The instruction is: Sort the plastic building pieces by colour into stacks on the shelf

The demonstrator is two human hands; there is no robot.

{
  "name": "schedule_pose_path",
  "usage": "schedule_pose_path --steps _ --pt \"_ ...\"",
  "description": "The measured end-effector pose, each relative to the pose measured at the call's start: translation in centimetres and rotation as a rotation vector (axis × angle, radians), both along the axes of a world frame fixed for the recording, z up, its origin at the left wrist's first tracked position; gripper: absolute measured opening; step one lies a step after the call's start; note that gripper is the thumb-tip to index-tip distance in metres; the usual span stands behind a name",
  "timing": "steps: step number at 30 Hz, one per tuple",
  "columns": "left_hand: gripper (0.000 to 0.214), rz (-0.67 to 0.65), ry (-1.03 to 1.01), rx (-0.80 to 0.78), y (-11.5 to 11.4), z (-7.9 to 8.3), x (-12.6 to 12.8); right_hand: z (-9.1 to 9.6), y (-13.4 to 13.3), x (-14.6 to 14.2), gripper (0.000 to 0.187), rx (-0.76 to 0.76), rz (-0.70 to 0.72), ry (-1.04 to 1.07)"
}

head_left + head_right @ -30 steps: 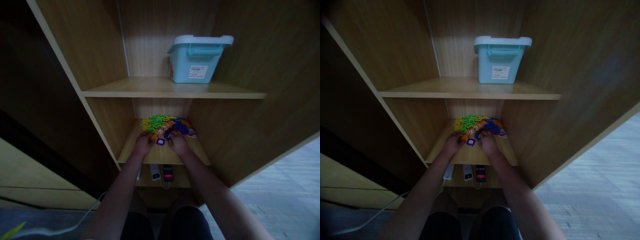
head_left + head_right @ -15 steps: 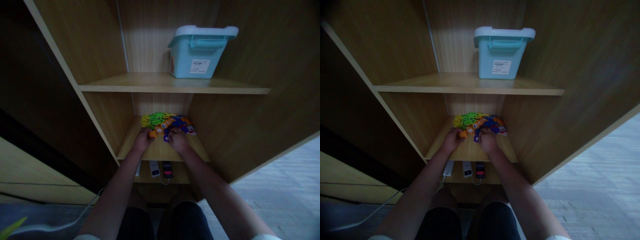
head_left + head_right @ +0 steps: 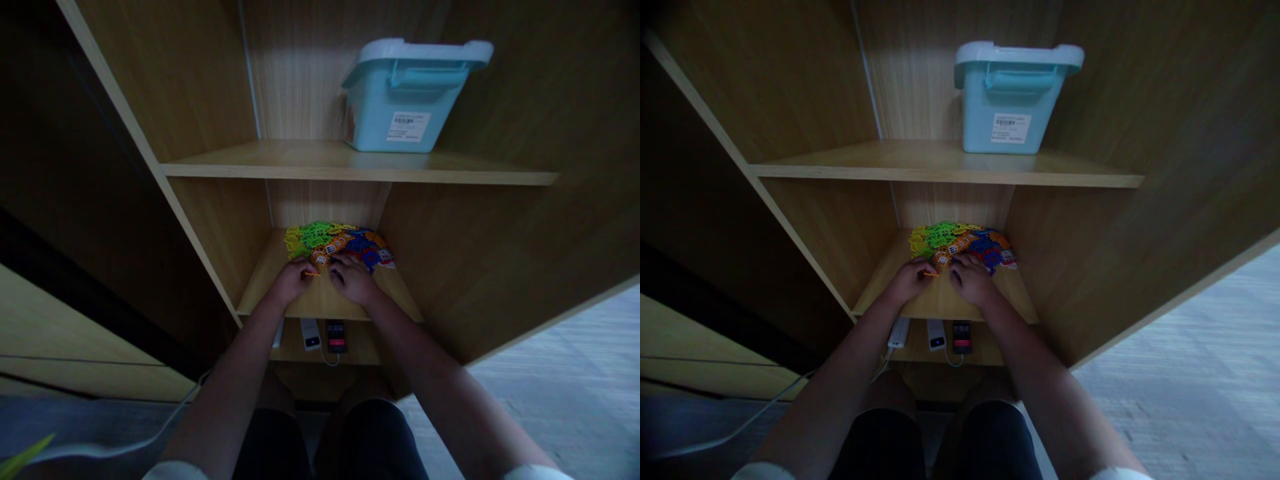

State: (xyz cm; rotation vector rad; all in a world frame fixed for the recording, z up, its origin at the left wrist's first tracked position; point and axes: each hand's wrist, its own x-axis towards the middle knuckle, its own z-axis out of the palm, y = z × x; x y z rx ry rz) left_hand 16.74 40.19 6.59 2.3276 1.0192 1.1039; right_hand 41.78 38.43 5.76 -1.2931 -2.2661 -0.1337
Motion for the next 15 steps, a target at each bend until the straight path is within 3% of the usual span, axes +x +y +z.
schedule_pose_path --steps 7,12,15 --pt "0.028 -0.028 0.046 -0.024 -0.5 0.6 0.3 0.1 0.1 -0.1 0.037 -0.016 0.038 0.001" --pt "0.028 0.152 0.047 -0.006 -0.1 0.1 0.2 0.1 0.1 0.1 0.020 -0.035 0.045 0.049" --pt "0.026 0.186 0.058 -0.012 0.3 -0.5 0.2 0.1 0.2 0.2 0.011 -0.034 0.059 0.073"
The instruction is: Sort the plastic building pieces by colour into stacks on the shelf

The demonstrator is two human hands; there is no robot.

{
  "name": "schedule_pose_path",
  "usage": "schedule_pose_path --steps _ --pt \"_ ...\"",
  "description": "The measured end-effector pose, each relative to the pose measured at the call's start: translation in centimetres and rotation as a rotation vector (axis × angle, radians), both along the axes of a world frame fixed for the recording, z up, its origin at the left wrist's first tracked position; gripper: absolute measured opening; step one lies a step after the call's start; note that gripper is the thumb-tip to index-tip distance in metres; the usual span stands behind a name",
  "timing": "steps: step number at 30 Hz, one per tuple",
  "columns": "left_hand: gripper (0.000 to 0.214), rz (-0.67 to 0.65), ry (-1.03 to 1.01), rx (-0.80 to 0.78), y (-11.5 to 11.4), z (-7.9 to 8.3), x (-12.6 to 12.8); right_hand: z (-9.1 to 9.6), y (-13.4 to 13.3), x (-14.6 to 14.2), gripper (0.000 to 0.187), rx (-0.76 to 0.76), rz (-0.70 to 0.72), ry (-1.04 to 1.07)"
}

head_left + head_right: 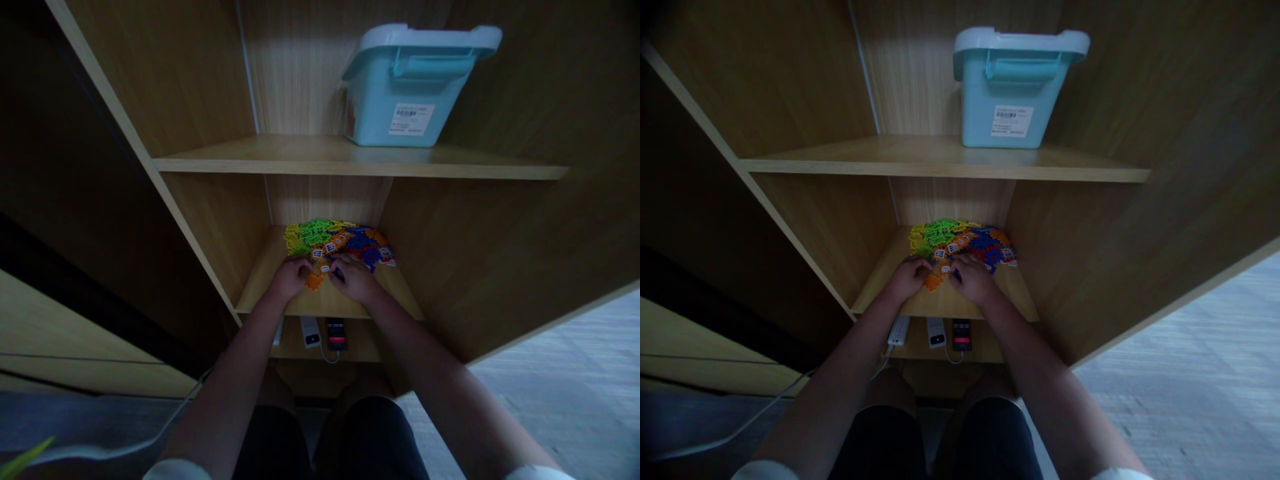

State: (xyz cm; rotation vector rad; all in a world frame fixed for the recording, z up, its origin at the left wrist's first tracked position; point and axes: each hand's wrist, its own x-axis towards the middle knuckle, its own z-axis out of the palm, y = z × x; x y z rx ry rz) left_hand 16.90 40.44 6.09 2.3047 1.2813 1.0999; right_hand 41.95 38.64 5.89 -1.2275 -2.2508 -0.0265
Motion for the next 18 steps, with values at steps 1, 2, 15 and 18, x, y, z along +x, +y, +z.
schedule_pose_path --steps 1,2,15,18 --pt "0.026 -0.011 0.001 0.000 0.04 -0.11 0.00 0.00 0.03 0.02 0.009 -0.003 0.009 0.004" --pt "0.027 -0.027 0.000 0.002 0.04 -0.17 0.00 0.00 0.07 0.03 0.008 -0.008 0.018 0.009" --pt "0.033 -0.120 0.041 -0.028 -0.21 0.16 0.01 -0.19 0.37 0.24 0.013 -0.021 0.043 0.049" --pt "0.033 -0.099 0.048 -0.037 -0.25 0.05 0.01 -0.22 0.30 0.22 0.016 -0.005 -0.037 0.021"
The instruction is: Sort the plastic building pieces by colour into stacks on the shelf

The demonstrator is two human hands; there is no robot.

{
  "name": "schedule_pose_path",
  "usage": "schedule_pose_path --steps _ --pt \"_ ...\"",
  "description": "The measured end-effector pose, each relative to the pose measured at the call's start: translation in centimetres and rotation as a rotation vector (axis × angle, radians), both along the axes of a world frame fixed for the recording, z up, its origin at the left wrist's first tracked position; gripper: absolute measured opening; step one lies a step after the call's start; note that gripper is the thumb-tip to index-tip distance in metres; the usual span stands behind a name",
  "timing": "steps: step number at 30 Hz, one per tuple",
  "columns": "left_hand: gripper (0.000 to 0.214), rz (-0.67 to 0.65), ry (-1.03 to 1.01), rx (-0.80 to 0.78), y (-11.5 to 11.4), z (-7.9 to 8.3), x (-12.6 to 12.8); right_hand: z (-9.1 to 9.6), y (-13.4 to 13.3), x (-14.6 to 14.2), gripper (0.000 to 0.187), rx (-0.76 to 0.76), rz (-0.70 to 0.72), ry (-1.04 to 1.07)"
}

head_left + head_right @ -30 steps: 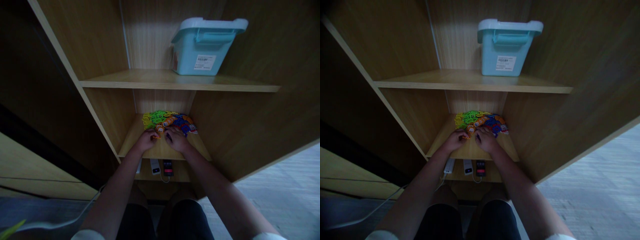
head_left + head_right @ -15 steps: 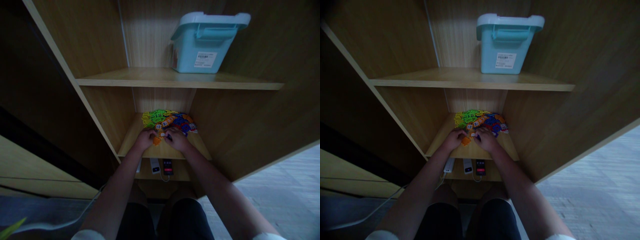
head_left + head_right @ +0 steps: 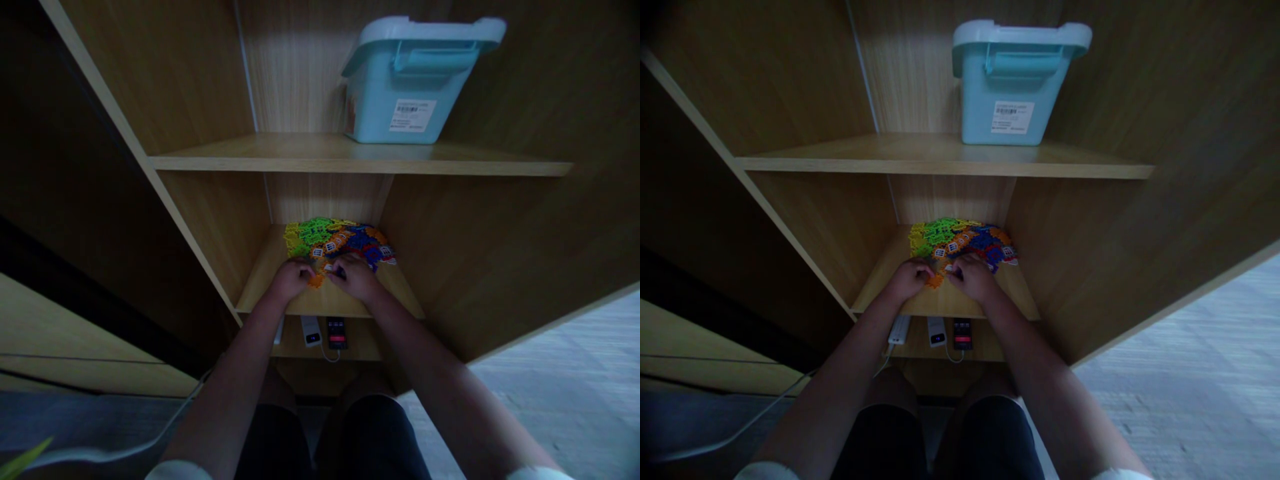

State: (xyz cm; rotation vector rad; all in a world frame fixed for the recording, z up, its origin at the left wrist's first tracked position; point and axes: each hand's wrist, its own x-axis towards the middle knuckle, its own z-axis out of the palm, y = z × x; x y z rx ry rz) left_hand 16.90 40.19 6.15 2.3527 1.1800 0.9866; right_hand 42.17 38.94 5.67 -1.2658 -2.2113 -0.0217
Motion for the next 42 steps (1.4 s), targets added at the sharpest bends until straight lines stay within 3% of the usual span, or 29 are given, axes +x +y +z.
schedule_pose_path --steps 3,11,16,22,42 --pt "0.033 0.026 0.003 -0.012 0.0 -0.1 0.0 0.0 0.0 0.0 0.015 0.005 -0.081 -0.012" --pt "0.034 0.056 -0.025 -0.024 -0.1 0.0 0.2 0.3 -0.2 0.1 0.016 0.009 -0.130 0.058" --pt "0.033 0.051 -0.083 -0.069 -0.2 0.1 0.3 0.8 -0.7 0.0 0.020 0.038 0.005 0.143" --pt "0.029 0.041 -0.104 -0.069 -0.3 0.0 0.2 0.2 -0.9 -0.4 0.022 -0.061 0.214 0.158" --pt "0.029 0.003 -0.105 -0.054 -0.4 0.1 0.4 0.7 -1.1 -0.5 0.029 -0.109 0.209 0.081"
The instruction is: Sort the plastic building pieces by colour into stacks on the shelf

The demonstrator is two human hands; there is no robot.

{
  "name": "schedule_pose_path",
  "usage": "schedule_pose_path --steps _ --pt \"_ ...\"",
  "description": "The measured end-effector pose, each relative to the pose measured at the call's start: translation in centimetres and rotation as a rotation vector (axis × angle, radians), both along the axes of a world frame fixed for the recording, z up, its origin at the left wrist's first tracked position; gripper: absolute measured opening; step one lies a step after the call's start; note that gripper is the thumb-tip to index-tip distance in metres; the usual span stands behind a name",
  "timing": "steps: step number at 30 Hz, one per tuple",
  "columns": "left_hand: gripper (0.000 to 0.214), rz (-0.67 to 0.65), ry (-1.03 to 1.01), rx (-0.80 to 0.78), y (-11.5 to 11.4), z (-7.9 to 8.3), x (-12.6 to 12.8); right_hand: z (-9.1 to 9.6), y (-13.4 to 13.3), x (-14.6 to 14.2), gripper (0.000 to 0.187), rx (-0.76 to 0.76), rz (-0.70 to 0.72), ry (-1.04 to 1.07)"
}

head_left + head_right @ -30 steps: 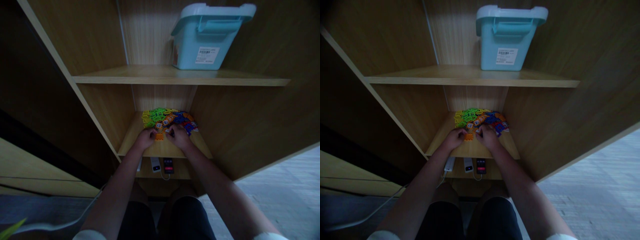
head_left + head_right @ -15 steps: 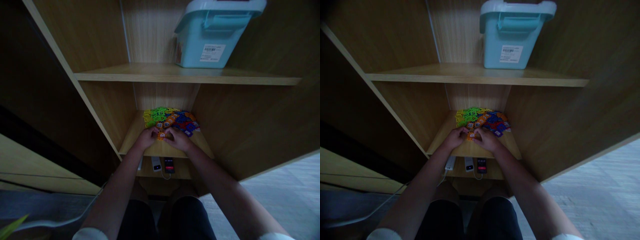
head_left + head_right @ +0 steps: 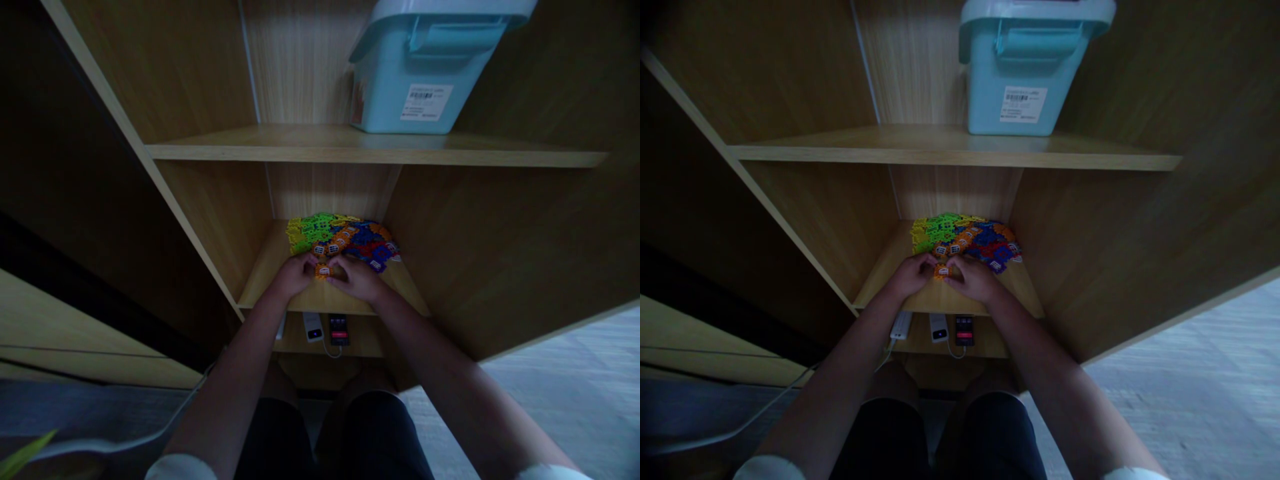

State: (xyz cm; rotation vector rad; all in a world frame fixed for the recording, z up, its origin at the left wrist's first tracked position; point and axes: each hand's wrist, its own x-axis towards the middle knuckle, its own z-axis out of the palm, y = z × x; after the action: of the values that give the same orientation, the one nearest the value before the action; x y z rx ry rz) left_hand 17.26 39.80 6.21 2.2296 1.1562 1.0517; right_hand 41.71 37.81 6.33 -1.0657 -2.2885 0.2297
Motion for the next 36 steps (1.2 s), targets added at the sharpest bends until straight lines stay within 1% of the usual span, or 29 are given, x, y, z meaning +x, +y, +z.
schedule_pose_path --steps 5,11,17,23,27,31,33,36 --pt "0.027 0.019 0.012 0.009 0.0 0.1 0.1 -0.1 0.1 0.0 0.029 0.005 0.012 0.011" --pt "0.018 0.103 0.013 -0.029 -0.4 0.9 -0.1 -0.2 0.1 0.0 0.031 -0.005 0.009 0.013" --pt "0.019 0.094 0.010 -0.074 -0.9 1.5 0.0 0.0 0.0 0.0 0.030 -0.002 0.008 -0.006" --pt "0.019 0.085 0.002 -0.099 -0.9 1.5 0.0 -0.2 0.3 0.1 0.032 -0.021 0.013 -0.004" --pt "0.020 0.082 0.000 -0.097 -0.8 1.4 0.0 0.1 0.0 0.0 0.031 -0.012 0.002 -0.004" --pt "0.019 0.100 0.020 -0.039 -0.4 0.9 -0.1 0.5 -0.2 -0.1 0.026 0.071 -0.063 -0.014" --pt "0.018 0.121 0.028 -0.004 -0.2 0.7 -0.2 0.6 -0.2 -0.1 0.025 0.102 -0.127 -0.018" --pt "0.018 0.156 0.053 0.077 0.2 0.4 -0.2 0.5 0.0 -0.1 0.028 0.137 -0.226 -0.037"
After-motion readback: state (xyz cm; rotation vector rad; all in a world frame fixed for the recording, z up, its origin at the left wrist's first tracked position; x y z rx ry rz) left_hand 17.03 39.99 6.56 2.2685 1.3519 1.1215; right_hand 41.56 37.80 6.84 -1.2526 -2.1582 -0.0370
